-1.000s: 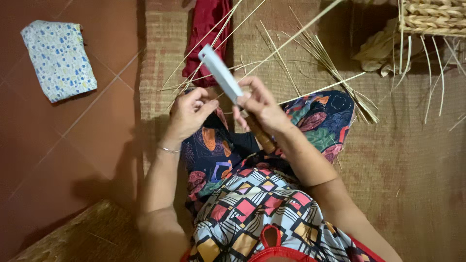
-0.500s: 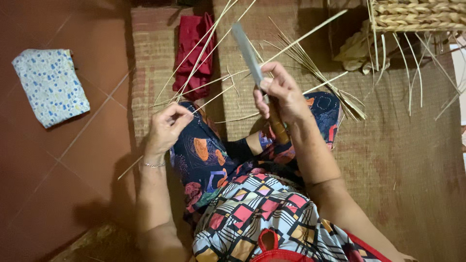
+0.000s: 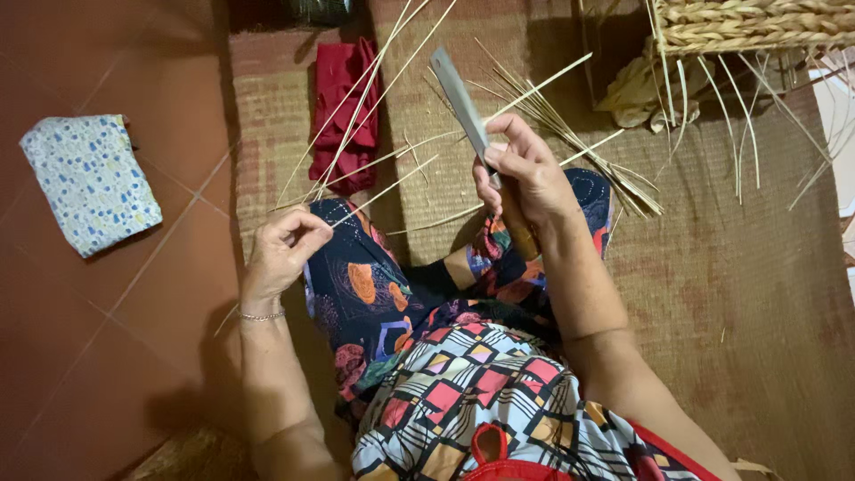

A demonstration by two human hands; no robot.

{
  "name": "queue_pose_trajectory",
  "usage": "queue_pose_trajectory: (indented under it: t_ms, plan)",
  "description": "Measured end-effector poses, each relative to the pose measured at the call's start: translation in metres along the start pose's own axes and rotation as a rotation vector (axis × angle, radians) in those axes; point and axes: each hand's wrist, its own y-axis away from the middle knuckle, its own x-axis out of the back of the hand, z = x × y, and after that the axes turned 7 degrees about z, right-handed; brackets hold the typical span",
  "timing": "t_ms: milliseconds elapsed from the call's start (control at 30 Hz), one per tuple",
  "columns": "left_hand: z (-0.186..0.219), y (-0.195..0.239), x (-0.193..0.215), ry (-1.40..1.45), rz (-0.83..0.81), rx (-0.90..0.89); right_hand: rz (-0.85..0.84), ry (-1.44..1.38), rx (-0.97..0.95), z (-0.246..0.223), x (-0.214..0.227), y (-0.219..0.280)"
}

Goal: The person sits on a mat and uses a large knife to shave thin strips of bamboo. They hold the bamboo in their left hand and scrape the blade along its length to smooth it and remove the outer layer, occasionally adjusting their grip.

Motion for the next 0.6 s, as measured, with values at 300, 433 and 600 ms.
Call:
queue_pose_trajectory:
  t_ms: [300,433,600]
  plan:
    - [0.041,-0.005,-0.054,-0.189,0.051,-0.082,-0.017,0.190,0.019,0.022,-0.022,0.001]
    - [0.048,-0.007,-0.057,-0.260,0.060,-0.119,-0.012,0.207,0.009,0.021,-0.018,0.001]
    - [0.021,-0.004,-0.060,0.067,-0.077,0.006,-0.005,0.237,0.000,0.020,-0.010,-0.002]
